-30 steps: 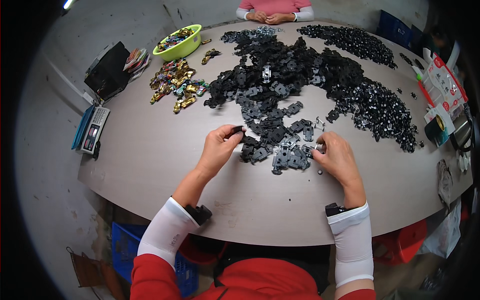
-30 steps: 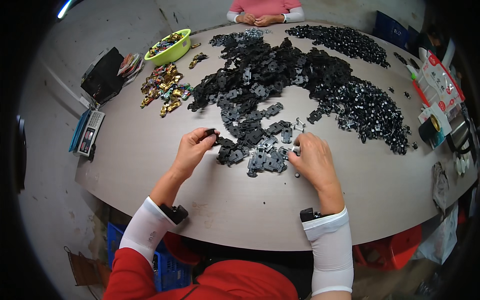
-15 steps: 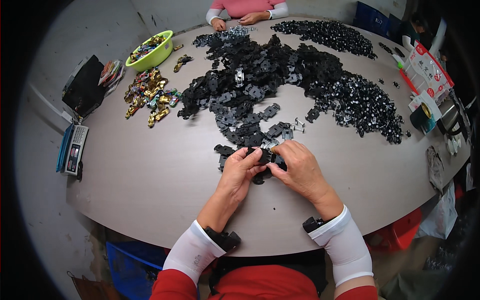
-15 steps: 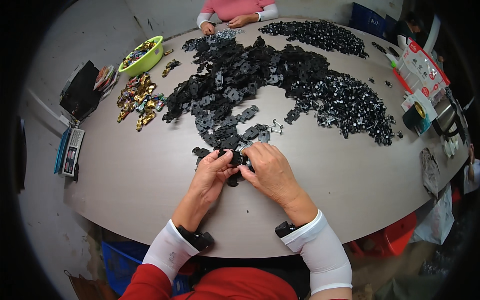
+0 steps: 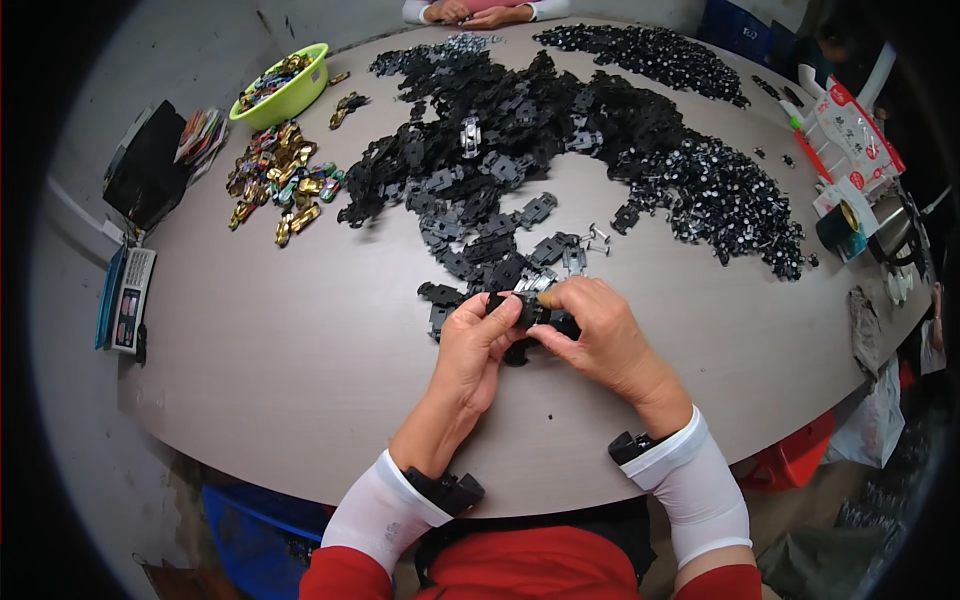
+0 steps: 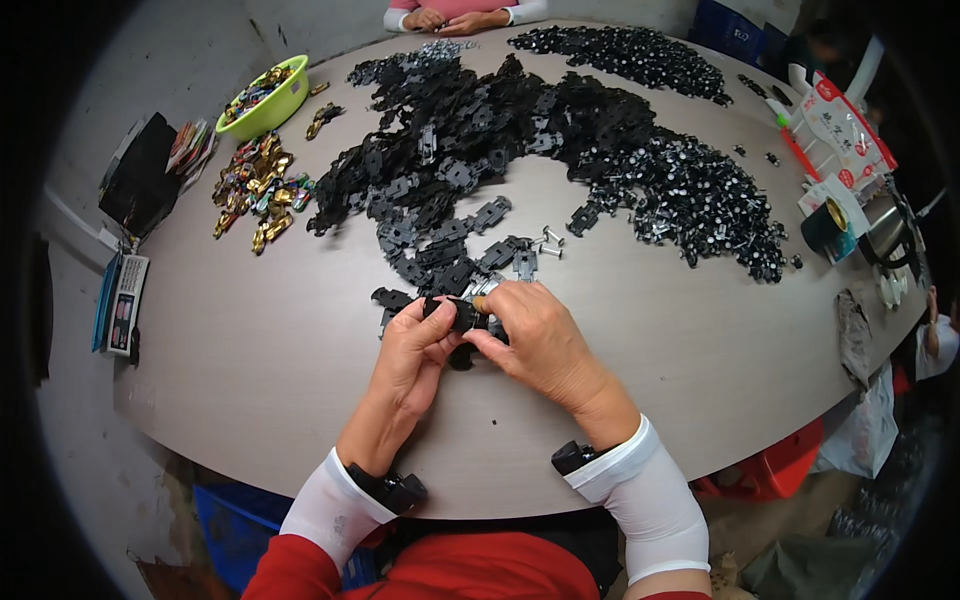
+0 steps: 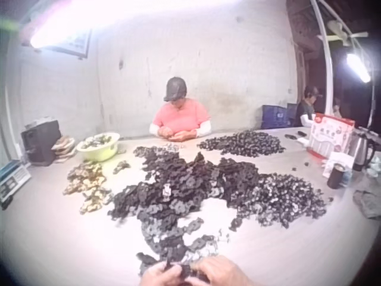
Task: The person sits at a large table and assembles small black plastic components by hand. They pick up individual parts from a large pile, fit them together, and place the assembled units into a separate pile.
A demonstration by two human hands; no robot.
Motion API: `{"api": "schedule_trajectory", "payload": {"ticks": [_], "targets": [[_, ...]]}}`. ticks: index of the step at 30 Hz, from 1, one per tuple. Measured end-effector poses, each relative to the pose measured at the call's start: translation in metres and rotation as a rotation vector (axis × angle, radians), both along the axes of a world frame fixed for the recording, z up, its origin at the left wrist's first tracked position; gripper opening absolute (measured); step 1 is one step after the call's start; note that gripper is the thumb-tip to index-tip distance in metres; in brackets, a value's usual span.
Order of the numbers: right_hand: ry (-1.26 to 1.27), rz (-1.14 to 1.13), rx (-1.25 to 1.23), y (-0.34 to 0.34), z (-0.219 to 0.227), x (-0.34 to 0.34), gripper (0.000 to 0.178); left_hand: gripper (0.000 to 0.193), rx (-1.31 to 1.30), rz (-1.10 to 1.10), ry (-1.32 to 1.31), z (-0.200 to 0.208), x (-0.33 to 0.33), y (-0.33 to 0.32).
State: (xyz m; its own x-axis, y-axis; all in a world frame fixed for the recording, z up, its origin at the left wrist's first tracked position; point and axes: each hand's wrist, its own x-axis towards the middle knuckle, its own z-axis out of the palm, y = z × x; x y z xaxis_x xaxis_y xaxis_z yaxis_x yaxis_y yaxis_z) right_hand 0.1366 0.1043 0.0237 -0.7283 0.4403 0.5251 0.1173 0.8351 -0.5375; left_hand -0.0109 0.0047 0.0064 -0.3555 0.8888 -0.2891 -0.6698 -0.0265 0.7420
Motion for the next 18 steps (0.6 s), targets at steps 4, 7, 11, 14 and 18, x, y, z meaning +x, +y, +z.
{"api": "schedule_trajectory", "payload": {"ticks": [4, 7, 11, 14, 18], "targets": [[-0.046, 0.012, -0.137, 0.004, 0.005, 0.005, 0.020, 0.011, -0.023, 0.000, 0.061, 0.001, 0.004, 0.004], [0.008, -0.232, -0.356, 0.028, 0.000, 0.017, 0.015, 0.013, -0.048, -0.046, 0.109, -0.003, -0.002, 0.005], [-0.085, -0.490, -0.305, 0.072, -0.015, 0.036, 0.019, 0.015, -0.030, -0.054, 0.098, -0.006, -0.004, 0.009], [-0.118, -0.437, -0.233, 0.085, -0.015, 0.031, 0.026, 0.015, -0.028, -0.048, 0.085, -0.008, -0.004, 0.009], [-0.222, -0.356, 0.105, 0.087, -0.021, 0.011, 0.039, 0.015, -0.021, -0.046, 0.096, -0.010, -0.005, 0.008]]}}
